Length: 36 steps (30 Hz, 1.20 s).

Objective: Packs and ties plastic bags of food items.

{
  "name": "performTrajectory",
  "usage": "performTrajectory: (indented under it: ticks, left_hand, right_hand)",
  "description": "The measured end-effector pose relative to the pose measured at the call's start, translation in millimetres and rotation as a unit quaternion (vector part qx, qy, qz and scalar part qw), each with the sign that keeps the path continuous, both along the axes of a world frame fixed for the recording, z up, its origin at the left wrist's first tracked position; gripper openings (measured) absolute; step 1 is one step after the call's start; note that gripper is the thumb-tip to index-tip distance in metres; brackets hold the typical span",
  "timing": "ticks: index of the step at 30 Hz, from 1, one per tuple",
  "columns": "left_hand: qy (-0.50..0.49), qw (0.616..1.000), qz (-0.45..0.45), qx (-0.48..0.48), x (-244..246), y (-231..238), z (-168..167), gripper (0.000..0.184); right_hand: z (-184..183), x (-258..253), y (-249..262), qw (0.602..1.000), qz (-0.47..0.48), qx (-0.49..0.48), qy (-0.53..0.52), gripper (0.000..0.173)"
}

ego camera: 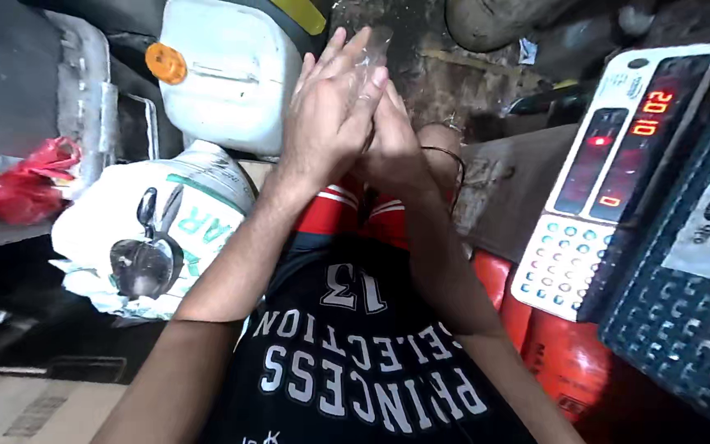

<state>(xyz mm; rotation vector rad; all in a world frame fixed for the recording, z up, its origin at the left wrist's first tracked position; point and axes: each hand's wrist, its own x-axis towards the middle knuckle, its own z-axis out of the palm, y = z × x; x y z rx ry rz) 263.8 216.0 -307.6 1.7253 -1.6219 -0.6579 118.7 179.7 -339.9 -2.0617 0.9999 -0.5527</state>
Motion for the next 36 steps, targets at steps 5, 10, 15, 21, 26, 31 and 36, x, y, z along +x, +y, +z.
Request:
performTrajectory:
  ticks: [5,10,15,21,26,31,36]
  left_hand:
    - [-0.118,0.99,-0.07,0.019,-4,11,28,0.048]
    - [0.034,0.992,-0.11,-0.052,29,28,-8,0.065]
    - [0.13,0.984,-0.1,-0.066,48,55,-62,0.119]
    - [0.177,0.978,-0.106,-0.031,44,59,-97,0.131]
    - [0.235,0.968,-0.085,-0.036,31,64,-142,0.108]
    - [0.277,0.96,-0.014,0.048,3,67,-98,0.065]
    - [0.181,0.983,-0.027,0.005,-3,73,-103,0.07]
  right_hand:
    - [-2,20,10,0.993,-0.1,-0.049,-0.041,0.042]
    - [-14,17,-4,0.999,0.009,-0.048,-0.004,0.044]
    - [-24,7,-1,0.989,-0.009,0.046,-0.141,0.038]
    - [-25,-8,1,0.966,0.02,0.138,-0.216,0.037]
    - [-5,0,0,0.988,0.061,0.094,-0.104,0.043]
    - [20,13,10,0.996,0.013,0.01,0.085,0.047]
    - [-7,19,30,0.98,-0.032,-0.082,0.178,0.043]
